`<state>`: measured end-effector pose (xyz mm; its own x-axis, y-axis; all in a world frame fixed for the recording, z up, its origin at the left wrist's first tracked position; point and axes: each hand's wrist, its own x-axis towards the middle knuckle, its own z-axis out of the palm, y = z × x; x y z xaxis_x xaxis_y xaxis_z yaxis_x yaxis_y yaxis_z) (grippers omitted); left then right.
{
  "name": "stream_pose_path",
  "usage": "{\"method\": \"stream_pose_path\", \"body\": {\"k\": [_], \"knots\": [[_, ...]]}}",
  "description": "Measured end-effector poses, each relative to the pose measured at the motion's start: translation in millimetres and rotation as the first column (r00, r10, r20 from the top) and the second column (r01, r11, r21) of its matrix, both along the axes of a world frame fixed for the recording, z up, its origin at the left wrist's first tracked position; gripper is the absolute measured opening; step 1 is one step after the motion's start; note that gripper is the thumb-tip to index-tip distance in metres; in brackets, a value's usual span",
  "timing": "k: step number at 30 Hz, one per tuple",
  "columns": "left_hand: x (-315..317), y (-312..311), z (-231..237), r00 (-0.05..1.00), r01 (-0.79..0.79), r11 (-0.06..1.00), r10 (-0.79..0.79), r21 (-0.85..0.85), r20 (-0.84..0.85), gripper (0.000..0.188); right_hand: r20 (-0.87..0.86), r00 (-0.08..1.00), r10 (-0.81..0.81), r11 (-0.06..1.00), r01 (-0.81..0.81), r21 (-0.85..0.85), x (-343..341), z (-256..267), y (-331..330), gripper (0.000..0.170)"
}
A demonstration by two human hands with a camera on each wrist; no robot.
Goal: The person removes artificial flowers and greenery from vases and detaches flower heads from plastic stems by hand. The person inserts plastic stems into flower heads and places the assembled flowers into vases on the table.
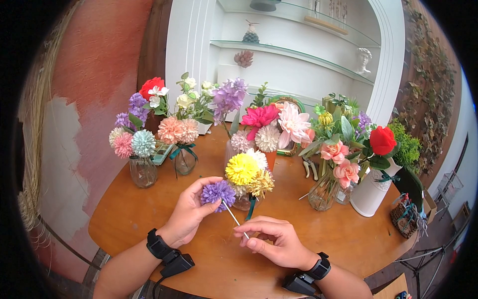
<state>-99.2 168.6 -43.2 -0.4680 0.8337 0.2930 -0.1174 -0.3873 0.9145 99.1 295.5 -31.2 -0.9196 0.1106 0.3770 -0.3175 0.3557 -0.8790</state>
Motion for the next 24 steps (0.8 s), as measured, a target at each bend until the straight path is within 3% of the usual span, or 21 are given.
{"method": "stream_pose_path", "body": {"k": [24], "knots": [[-0.9,-1.0,1.6,0.999,-0.011,1.000,0.011,0.015,0.040,0.042,0.002,1.000,-0.003,0.998,0.003,-0.061,-0.8,-1.8,-2.2,0.027]]}}
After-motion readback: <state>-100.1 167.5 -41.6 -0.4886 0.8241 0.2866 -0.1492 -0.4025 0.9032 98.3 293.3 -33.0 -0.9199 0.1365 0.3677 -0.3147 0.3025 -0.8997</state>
